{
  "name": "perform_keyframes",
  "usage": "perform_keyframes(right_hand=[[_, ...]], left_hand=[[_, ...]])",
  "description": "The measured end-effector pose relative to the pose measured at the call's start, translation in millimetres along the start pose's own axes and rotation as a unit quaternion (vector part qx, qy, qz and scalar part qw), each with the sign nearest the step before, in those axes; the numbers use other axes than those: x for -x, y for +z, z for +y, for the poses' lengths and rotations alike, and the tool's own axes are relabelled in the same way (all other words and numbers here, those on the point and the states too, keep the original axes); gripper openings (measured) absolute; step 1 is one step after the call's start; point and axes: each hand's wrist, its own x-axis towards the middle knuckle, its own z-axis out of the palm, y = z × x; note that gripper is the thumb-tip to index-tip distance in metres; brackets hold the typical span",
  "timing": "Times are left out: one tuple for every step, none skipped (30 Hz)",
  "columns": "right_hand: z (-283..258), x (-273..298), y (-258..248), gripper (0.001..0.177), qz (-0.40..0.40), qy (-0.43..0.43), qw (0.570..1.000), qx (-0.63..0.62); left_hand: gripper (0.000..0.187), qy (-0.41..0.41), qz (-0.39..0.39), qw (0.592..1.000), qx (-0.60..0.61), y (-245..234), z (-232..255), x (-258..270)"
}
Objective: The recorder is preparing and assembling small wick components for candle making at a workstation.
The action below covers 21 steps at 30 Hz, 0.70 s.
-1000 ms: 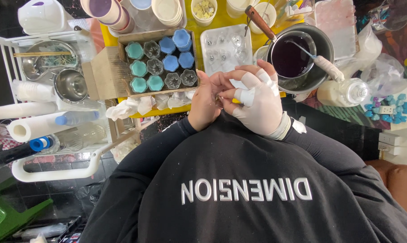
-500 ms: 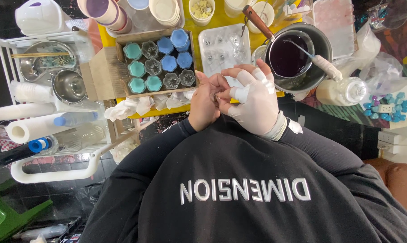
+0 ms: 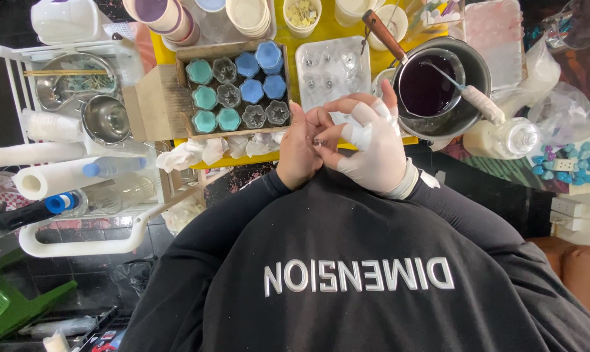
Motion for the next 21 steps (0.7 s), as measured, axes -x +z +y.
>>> perform_keyframes(right_hand=[[0.9, 0.7, 0.1, 0.019, -0.001, 0.0, 1.0, -0.001], [2.0, 1.6, 0.0, 0.025, 0.001, -0.005, 1.0, -0.01], [3.4, 2.5, -0.4, 0.03, 0.002, -0.01, 1.0, -0.019], [4.2, 4.4, 0.4, 0.03, 0.002, -0.01, 1.0, -0.019], [4.9, 6.6, 1.2, 0.034, 0.001, -0.006, 0.999, -0.038], [5.6, 8.7, 1.9, 0.037, -0.001, -0.002, 0.998, -0.056], [7.5, 10.4, 3.0, 0.037, -0.001, -0.003, 0.998, -0.056], [9.5, 12.2, 4.0, 0.037, 0.001, 0.001, 0.998, -0.068], [11.0, 14.5, 5.3, 0.037, 0.002, 0.005, 0.997, -0.08], [11.3, 14.4, 5.0, 0.037, 0.002, 0.005, 0.997, -0.081], [11.7, 14.7, 4.6, 0.036, 0.003, 0.001, 0.997, -0.078], [12.0, 15.1, 4.1, 0.034, 0.005, -0.003, 0.997, -0.075], [11.0, 14.6, 2.6, 0.034, 0.005, -0.003, 0.997, -0.075], [10.0, 14.2, 1.1, 0.032, 0.003, -0.009, 0.998, -0.066], [9.1, 13.5, -0.5, 0.03, 0.001, -0.016, 0.998, -0.057], [8.7, 13.0, -1.2, 0.03, 0.002, -0.016, 0.998, -0.057], [8.2, 12.3, -1.7, 0.029, 0.002, -0.023, 0.999, -0.048], [7.5, 11.7, -2.1, 0.029, 0.002, -0.03, 0.999, -0.04], [7.5, 11.9, -2.3, 0.029, 0.002, -0.03, 0.999, -0.039], [7.4, 12.1, -2.4, 0.031, 0.003, -0.037, 0.999, -0.033], [7.4, 12.1, -2.6, 0.033, 0.005, -0.044, 0.999, -0.026]], left_hand=[[0.078, 0.0, 0.001, 1.0, 0.0, 5.9, 6.8, 1.3], [0.077, -0.007, 0.014, 1.0, -0.02, 11.9, 13.4, 2.5], [0.077, -0.015, 0.026, 0.999, -0.039, 18.2, 19.7, 3.2], [0.077, -0.015, 0.027, 0.999, -0.039, 17.8, 20.3, 3.1], [0.077, -0.013, 0.034, 0.998, -0.042, 17.4, 20.7, 3.2], [0.077, -0.01, 0.041, 0.998, -0.046, 17.1, 21.1, 3.3], [0.077, -0.009, 0.041, 0.998, -0.046, 16.3, 20.2, 3.2], [0.078, -0.009, 0.038, 0.998, -0.046, 15.6, 19.3, 3.0], [0.078, -0.009, 0.036, 0.998, -0.045, 14.8, 18.2, 3.7], [0.078, -0.008, 0.037, 0.998, -0.045, 14.6, 18.2, 3.9], [0.078, -0.014, 0.044, 0.998, -0.044, 14.6, 17.9, 3.9], [0.078, -0.02, 0.051, 0.998, -0.043, 14.6, 17.5, 3.8], [0.078, -0.02, 0.05, 0.998, -0.042, 15.5, 17.9, 4.1], [0.075, -0.027, 0.05, 0.997, -0.042, 16.6, 18.3, 4.3], [0.072, -0.033, 0.05, 0.997, -0.041, 17.6, 18.8, 4.2], [0.072, -0.033, 0.049, 0.997, -0.041, 16.2, 16.5, 3.6], [0.07, -0.026, 0.04, 0.998, -0.039, 14.5, 14.2, 3.2], [0.069, -0.019, 0.03, 0.999, -0.038, 12.7, 12.0, 2.8], [0.069, -0.019, 0.03, 0.999, -0.038, 13.6, 11.8, 2.8], [0.068, -0.028, 0.04, 0.998, -0.031, 14.4, 11.6, 2.9], [0.068, -0.037, 0.049, 0.998, -0.024, 15.2, 11.6, 2.7]])
